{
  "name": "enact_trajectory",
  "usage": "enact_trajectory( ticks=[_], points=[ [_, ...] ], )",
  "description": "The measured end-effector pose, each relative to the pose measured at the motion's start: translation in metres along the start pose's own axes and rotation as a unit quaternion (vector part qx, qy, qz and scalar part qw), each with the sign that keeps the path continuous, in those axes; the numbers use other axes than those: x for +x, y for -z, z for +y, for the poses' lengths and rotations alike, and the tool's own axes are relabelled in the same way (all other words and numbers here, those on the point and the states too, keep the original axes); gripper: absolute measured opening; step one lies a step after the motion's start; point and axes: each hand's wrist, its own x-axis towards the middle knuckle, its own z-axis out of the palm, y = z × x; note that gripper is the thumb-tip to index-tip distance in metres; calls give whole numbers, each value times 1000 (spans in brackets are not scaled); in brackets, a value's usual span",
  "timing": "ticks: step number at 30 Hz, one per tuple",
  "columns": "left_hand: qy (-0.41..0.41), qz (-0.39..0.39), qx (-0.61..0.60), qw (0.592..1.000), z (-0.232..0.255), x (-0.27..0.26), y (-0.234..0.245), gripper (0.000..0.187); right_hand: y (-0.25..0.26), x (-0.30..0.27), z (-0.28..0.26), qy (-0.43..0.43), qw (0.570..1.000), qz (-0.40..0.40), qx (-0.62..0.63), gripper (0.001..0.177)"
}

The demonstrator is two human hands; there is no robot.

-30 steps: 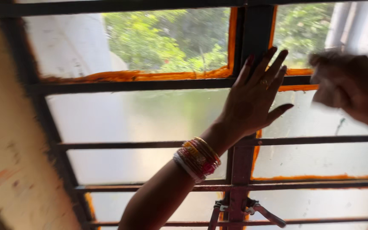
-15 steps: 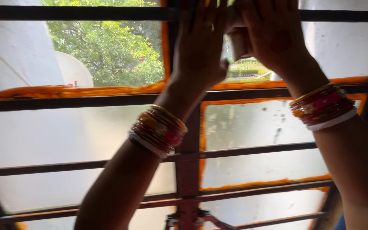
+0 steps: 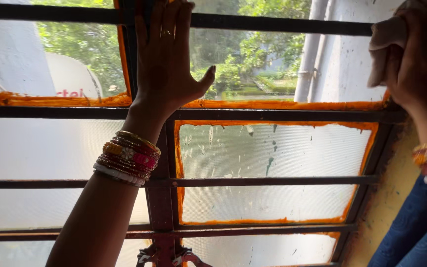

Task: The person cleans a window with metal grilles using a spray bottle and a cloth. They spray the window and wipe the glass and frame repeatedly, focusing on different sections of the window.

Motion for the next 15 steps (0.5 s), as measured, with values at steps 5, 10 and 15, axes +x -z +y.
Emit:
enact_trajectory(
  ticks=[5, 10, 15],
  points=[
    [13, -5, -19, 1000, 1, 2, 4, 92, -1, 32, -67, -21, 1000, 3, -15, 17],
    [19, 9, -50, 999, 0, 0, 7, 90, -20, 115, -170, 9, 969, 30, 246, 19],
    [-1, 35, -84, 996, -11, -8, 2, 92, -29, 150, -246, 107, 951, 170, 235, 56]
  ],
)
